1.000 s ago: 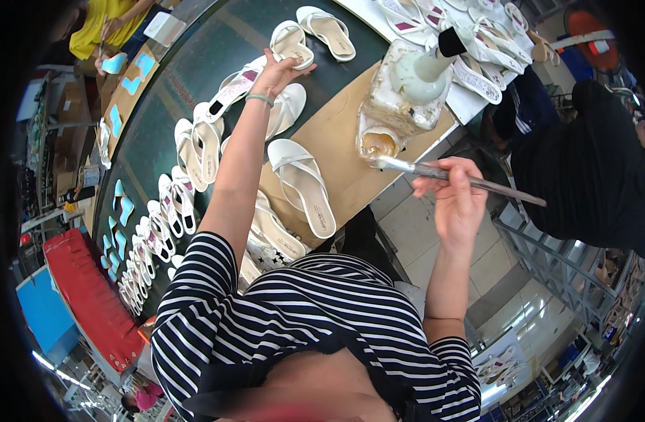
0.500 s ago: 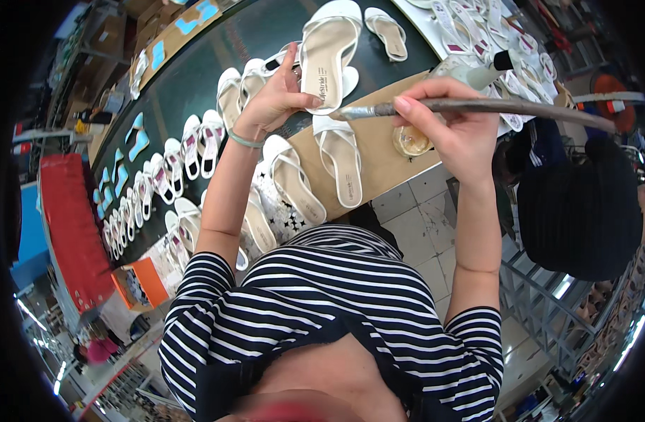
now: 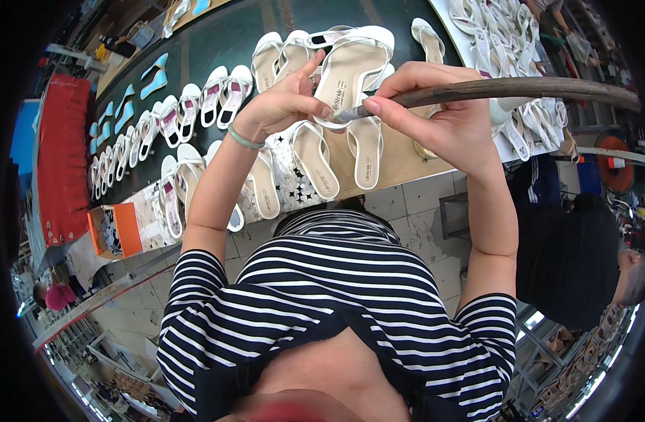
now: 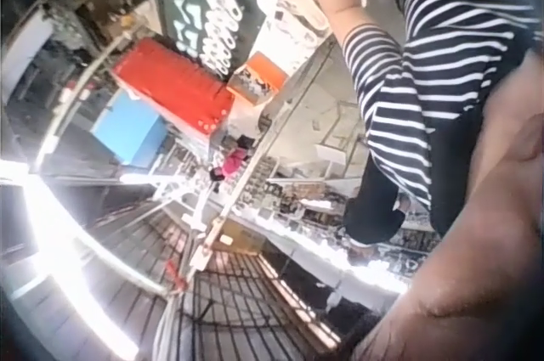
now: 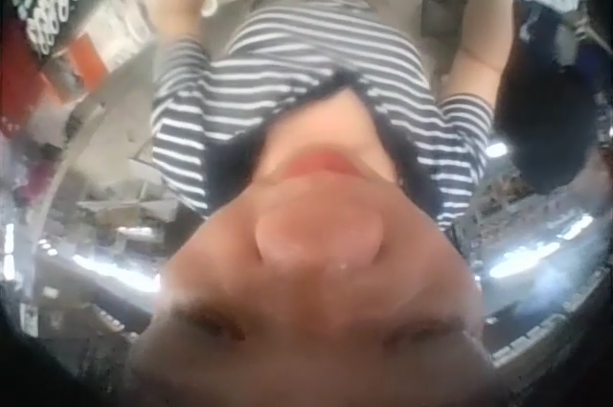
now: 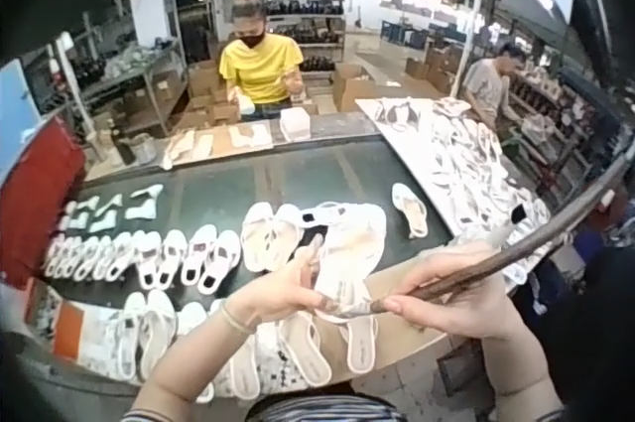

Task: Applying adhesive and assembling insoles and outsoles of white shoes at a production line workbench.

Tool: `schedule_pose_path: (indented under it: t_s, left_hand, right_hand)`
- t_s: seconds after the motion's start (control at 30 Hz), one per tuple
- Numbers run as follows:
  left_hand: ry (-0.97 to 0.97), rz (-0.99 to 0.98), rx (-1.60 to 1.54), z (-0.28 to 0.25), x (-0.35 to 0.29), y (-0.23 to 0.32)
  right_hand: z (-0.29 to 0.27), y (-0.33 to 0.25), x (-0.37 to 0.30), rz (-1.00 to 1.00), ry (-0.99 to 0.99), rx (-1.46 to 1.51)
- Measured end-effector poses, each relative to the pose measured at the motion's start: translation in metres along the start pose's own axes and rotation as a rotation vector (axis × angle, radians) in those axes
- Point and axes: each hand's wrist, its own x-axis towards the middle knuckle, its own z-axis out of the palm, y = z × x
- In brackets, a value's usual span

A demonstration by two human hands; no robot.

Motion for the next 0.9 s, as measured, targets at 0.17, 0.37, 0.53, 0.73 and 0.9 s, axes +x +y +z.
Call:
schedule_pose_path:
  t_s: [0.17, 0.37, 0.53, 0.73, 0.9]
  left_hand:
    - [0.044, -0.040, -0.032, 0.002, -0.018, 0.001]
    - [0.035, 0.000, -0.040, 0.000, -0.026, -0.005]
    - [0.059, -0.012, 0.014, 0.005, -0.028, -0.005]
    - [0.051, -0.025, -0.017, 0.011, -0.028, 0.001]
    - [0.055, -0.037, -0.019, 0.021, -0.026, 0.011]
  right_hand:
    - [0.011, -0.010, 0.009, -0.066, -0.118, -0.001]
    - [0.019, -0.012, 0.014, -0.081, -0.177, 0.011]
    - [0.020, -0.011, 0.015, -0.099, -0.183, 0.015]
    - [0.012, -0.010, 0.025, -0.190, -0.289, -0.021]
    - [0.008, -0.011, 0.031, -0.217, -0.317, -0.019]
